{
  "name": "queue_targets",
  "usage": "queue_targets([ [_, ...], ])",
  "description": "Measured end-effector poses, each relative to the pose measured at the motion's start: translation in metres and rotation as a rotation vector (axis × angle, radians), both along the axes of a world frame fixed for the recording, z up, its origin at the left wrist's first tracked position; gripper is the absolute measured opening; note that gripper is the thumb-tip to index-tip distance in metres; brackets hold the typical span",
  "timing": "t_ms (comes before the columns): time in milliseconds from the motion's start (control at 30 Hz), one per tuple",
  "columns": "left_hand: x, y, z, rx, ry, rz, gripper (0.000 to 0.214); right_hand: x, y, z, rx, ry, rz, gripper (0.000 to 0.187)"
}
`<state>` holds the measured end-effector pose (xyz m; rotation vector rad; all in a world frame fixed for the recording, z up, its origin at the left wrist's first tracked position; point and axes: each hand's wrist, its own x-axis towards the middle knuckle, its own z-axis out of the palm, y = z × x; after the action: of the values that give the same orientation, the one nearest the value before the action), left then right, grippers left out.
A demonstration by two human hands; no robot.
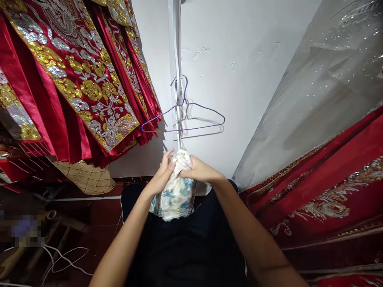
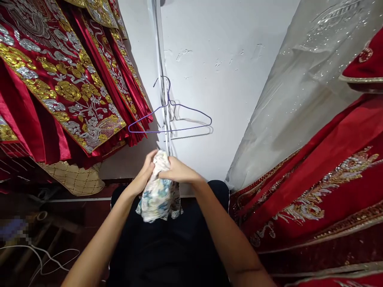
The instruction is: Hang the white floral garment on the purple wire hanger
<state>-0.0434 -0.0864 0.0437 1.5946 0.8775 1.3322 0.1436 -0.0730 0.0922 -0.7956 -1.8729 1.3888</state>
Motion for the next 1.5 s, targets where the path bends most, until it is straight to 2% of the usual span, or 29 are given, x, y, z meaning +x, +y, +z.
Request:
queue_targets([
  [67,-0.018,-0.004,-0.011,-0.147,0.246,-0.217,0.039,0.012,0.017,0.022,0.189,0.016,-0.159,0.007],
  [133,-0.034,-0.01,-0.017,-0.21,0.49,-0.345,0.04,0.019,0.039,0.039,0.369,0.163,-0.389,0.008],
  [167,-0.041,-0.013,-0.016,-0.194,0.58,-0.336,0.039,0.02,0.051,0.044,0.405,0.254,-0.489,0.011],
  [233,-0.051,-0.018,-0.009,-0.112,0.678,-0.227,0.037,0.015,0.075,0.041,0.312,0.308,-0.545,0.014],
  [333,-0.064,-0.017,0.012,-0.01,0.728,-0.105,0.039,0.002,0.102,0.018,0.159,0.082,-0.52,0.016],
  [400,-0.074,-0.011,0.024,0.029,0.794,-0.083,0.038,0.002,0.111,0.002,0.185,-0.027,-0.59,0.015],
  [467,-0.087,0.0,0.03,0.032,0.908,-0.068,0.033,0.016,0.114,-0.006,0.232,-0.052,-0.688,0.014],
  [600,-0.109,0.033,0.04,0.082,1.08,0.075,0.02,0.064,0.114,0.006,0.323,-0.132,-0.834,0.014],
  [667,-0.11,0.05,0.054,0.198,1.058,0.176,0.019,0.081,0.111,0.017,0.401,-0.222,-0.88,0.016],
  [733,-0.102,0.065,0.075,0.34,0.965,0.192,0.022,0.09,0.105,0.027,0.46,-0.291,-0.915,0.021],
  [833,-0.085,0.077,0.104,0.5,0.857,0.069,0.022,0.094,0.094,0.034,0.502,-0.327,-0.934,0.024],
  [900,-0.078,0.077,0.114,0.512,0.903,0.017,0.023,0.096,0.088,0.035,0.549,-0.351,-0.933,0.02],
  [1000,-0.08,0.071,0.112,0.411,1.097,0.031,0.024,0.1,0.085,0.035,0.622,-0.386,-0.943,0.016],
  [1067,-0.085,0.063,0.106,0.372,1.181,0.022,0.017,0.101,0.086,0.034,0.633,-0.401,-0.956,0.014],
  [1133,-0.09,0.054,0.105,0.422,1.176,0.022,0.006,0.099,0.088,0.033,0.612,-0.401,-0.952,0.015],
  [1200,-0.09,0.046,0.111,0.518,1.103,0.076,0.012,0.093,0.087,0.031,0.579,-0.371,-0.921,0.016],
  [1267,-0.082,0.041,0.123,0.59,0.991,0.169,0.022,0.083,0.082,0.027,0.515,-0.29,-0.872,0.017],
  [1333,-0.069,0.042,0.139,0.613,0.889,0.235,0.024,0.069,0.073,0.024,0.429,-0.166,-0.79,0.015],
  [1400,-0.055,0.049,0.153,0.617,0.84,0.282,0.019,0.054,0.063,0.021,0.367,-0.048,-0.674,0.013],
  [1500,-0.044,0.07,0.162,0.637,0.852,0.338,0.038,0.042,0.044,0.024,0.35,-0.037,-0.455,0.019],
])
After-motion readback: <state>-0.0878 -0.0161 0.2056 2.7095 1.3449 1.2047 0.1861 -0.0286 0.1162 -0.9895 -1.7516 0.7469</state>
